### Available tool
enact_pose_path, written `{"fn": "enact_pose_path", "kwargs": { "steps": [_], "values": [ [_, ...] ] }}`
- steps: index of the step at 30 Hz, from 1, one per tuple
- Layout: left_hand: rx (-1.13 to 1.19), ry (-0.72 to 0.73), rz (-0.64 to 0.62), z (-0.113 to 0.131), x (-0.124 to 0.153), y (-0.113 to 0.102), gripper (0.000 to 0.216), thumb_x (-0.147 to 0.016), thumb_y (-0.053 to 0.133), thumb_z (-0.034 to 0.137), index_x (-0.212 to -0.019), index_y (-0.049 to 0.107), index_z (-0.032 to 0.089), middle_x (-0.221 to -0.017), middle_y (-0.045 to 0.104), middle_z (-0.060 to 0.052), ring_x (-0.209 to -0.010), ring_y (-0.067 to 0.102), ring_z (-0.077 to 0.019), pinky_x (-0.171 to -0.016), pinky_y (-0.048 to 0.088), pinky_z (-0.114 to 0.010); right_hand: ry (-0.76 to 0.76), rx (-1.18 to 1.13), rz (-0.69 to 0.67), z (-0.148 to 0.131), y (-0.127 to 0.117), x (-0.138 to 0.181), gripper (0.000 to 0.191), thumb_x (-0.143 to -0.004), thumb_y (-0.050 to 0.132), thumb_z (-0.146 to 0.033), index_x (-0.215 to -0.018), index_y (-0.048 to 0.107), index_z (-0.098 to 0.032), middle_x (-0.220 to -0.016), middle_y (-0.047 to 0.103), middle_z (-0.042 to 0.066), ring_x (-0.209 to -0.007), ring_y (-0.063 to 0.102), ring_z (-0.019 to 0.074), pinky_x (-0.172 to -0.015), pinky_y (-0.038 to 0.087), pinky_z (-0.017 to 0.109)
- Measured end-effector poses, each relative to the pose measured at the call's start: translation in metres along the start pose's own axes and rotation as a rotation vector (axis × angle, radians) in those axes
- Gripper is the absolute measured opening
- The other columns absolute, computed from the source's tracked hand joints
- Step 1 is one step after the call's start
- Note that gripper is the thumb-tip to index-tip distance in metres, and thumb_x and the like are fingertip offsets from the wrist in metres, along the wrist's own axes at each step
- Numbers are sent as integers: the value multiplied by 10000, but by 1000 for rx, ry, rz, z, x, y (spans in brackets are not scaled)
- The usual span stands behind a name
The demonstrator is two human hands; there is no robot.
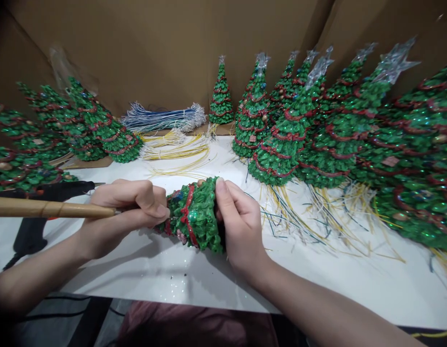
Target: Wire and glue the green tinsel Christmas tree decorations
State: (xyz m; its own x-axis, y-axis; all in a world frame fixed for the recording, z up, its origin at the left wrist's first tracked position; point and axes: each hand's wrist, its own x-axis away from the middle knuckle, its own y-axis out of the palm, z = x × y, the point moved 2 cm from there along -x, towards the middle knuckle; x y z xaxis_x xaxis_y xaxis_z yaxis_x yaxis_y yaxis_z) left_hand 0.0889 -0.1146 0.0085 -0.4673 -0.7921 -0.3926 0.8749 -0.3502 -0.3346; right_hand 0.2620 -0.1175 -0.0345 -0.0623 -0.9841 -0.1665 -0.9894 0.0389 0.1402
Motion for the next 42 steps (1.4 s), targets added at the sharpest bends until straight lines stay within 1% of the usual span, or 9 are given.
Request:
{"fn": "enact_pose_path", "kwargs": {
  "steps": [3, 6, 14, 20, 26, 30, 35, 38, 42],
  "values": [
    [-48, 16, -30, 1, 0, 0, 234, -780, 538, 43, -582, 472, 149, -523, 444, 40, -494, 381, -66, -478, 282, -218, -4, -6, 0, 0, 0, 0, 393, -852, 527, -443, -552, 429, -208, -568, 447, -20, -536, 425, 118, -532, 371, 261],
    [-57, 15, -24, 1, 0, 1, 231, -788, 544, 61, -585, 479, 151, -527, 459, 37, -491, 391, -69, -471, 289, -215, -10, 2, 1, 0, 0, 0, 393, -848, 526, -454, -554, 437, -209, -564, 452, -20, -533, 431, 119, -526, 370, 262],
    [20, 21, 28, -4, 3, 3, 244, -789, 586, 93, -580, 471, 147, -547, 494, 35, -472, 400, -54, -456, 303, -197, -19, 8, 3, -1, 0, 0, 390, -847, 530, -446, -547, 446, -211, -559, 446, -17, -525, 419, 119, -509, 358, 260],
    [76, 2, 37, -6, 4, 4, 247, -791, 589, 96, -584, 466, 148, -561, 529, 31, -476, 429, -56, -454, 308, -200, -13, -33, -15, -2, 1, 0, 385, -858, 528, -414, -549, 439, -204, -557, 414, -25, -521, 396, 109, -508, 340, 253],
    [193, -25, 64, -8, 3, 4, 237, -763, 584, 68, -580, 463, 159, -551, 478, 53, -480, 417, -63, -463, 309, -207, -7, -39, -20, -2, 1, 0, 388, -853, 534, -419, -545, 433, -205, -542, 401, -30, -509, 386, 109, -493, 327, 255],
    [141, 11, 59, -6, 2, 3, 235, -759, 579, 37, -579, 477, 148, -561, 475, 52, -492, 411, -50, -480, 308, -204, -9, -34, -8, -1, 0, -1, 381, -853, 537, -418, -549, 455, -203, -548, 439, -26, -514, 412, 107, -500, 348, 253],
    [68, 33, 16, -4, 2, 2, 237, -780, 566, 36, -591, 471, 143, -553, 470, 52, -501, 411, -47, -484, 304, -195, -20, 3, -1, -1, 0, -1, 388, -844, 535, -450, -554, 463, -202, -550, 463, -22, -515, 431, 111, -499, 358, 253],
    [48, 15, -2, -3, 1, 1, 238, -782, 561, 29, -595, 471, 145, -549, 477, 51, -503, 416, -51, -480, 298, -200, -35, -8, -6, -1, 0, -1, 391, -850, 531, -437, -548, 446, -203, -549, 443, -24, -514, 417, 109, -504, 348, 253],
    [63, -48, -18, -3, 0, 0, 245, -766, 565, 10, -584, 472, 146, -542, 485, 51, -505, 421, -57, -472, 295, -208, -49, -18, -21, -1, 1, -1, 388, -860, 525, -416, -551, 429, -202, -551, 403, -27, -524, 392, 107, -507, 331, 250]
  ]
}}
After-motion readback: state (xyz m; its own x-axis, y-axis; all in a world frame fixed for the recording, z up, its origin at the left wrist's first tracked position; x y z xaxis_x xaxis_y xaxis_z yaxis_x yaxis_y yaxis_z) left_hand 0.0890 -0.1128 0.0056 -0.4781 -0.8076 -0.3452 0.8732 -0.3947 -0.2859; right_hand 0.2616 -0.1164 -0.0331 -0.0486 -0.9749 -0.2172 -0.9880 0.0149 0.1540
